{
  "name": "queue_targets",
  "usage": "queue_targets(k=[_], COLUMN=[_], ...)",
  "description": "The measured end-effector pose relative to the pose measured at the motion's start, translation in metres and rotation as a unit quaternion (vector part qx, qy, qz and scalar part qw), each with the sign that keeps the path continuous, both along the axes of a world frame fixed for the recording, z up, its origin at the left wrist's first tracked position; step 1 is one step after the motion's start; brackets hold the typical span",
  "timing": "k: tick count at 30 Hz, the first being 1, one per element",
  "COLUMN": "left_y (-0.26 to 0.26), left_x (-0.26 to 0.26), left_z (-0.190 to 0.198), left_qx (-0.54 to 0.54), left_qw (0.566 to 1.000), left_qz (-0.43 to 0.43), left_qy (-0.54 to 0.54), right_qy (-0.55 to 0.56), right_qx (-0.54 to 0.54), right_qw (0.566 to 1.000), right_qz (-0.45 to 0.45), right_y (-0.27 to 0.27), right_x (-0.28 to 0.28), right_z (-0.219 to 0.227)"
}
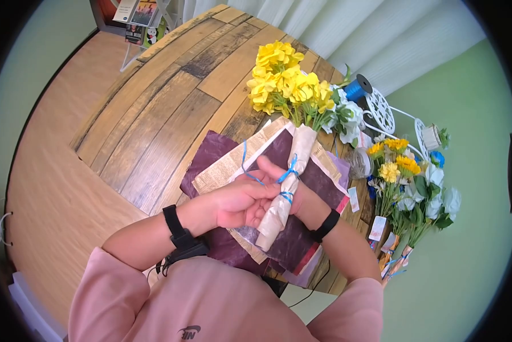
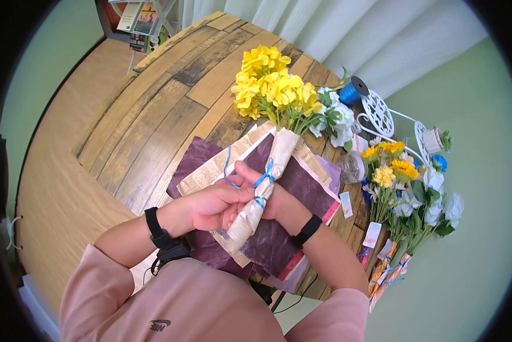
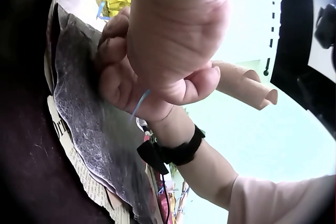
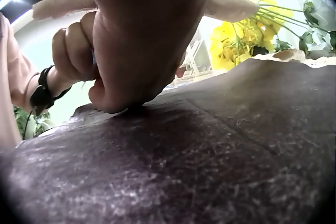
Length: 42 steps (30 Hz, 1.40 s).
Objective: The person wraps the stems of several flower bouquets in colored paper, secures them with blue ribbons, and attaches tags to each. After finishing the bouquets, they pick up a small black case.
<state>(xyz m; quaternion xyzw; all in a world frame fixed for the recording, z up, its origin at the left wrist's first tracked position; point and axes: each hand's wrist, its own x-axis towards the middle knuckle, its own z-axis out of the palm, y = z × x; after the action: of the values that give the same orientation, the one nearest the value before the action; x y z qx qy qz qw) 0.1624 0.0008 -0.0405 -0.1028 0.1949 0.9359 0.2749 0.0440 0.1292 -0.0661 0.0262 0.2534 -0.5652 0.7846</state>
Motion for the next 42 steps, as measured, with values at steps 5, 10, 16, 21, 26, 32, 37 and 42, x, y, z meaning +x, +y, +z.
queue_targets(k=[5, 10, 16, 21, 26, 32, 37, 42], left_y=[-0.001, -0.007, -0.003, -0.003, -0.007, -0.026, -0.029, -0.004], left_x=[0.001, -0.001, -0.002, 0.002, 0.009, 0.009, 0.001, -0.01], left_z=[-0.008, -0.019, 0.006, -0.005, -0.016, 0.025, 0.047, 0.038], left_qx=[0.009, -0.039, -0.077, -0.234, -0.655, -0.764, -0.744, -0.698], left_qw=[0.998, 0.998, 0.993, 0.969, 0.696, 0.513, 0.528, 0.528], left_qz=[-0.046, -0.03, -0.01, 0.047, 0.078, 0.043, 0.039, 0.06], left_qy=[-0.034, -0.032, -0.09, -0.061, 0.283, 0.389, 0.408, 0.48], right_qy=[0.112, 0.255, 0.254, 0.388, 0.677, 0.576, 0.579, 0.572], right_qx=[0.023, 0.083, 0.167, 0.174, -0.003, 0.094, 0.092, 0.039], right_qw=[0.993, 0.946, 0.91, 0.847, 0.674, 0.792, 0.8, 0.811], right_qz=[-0.022, -0.18, -0.283, -0.319, -0.294, -0.179, -0.129, -0.113], right_y=[0.008, 0.029, 0.058, 0.072, 0.067, 0.06, 0.061, 0.055], right_x=[-0.002, 0.025, 0.03, 0.047, 0.068, 0.041, 0.044, 0.05], right_z=[-0.009, 0.023, 0.027, 0.043, 0.058, 0.052, 0.04, 0.03])
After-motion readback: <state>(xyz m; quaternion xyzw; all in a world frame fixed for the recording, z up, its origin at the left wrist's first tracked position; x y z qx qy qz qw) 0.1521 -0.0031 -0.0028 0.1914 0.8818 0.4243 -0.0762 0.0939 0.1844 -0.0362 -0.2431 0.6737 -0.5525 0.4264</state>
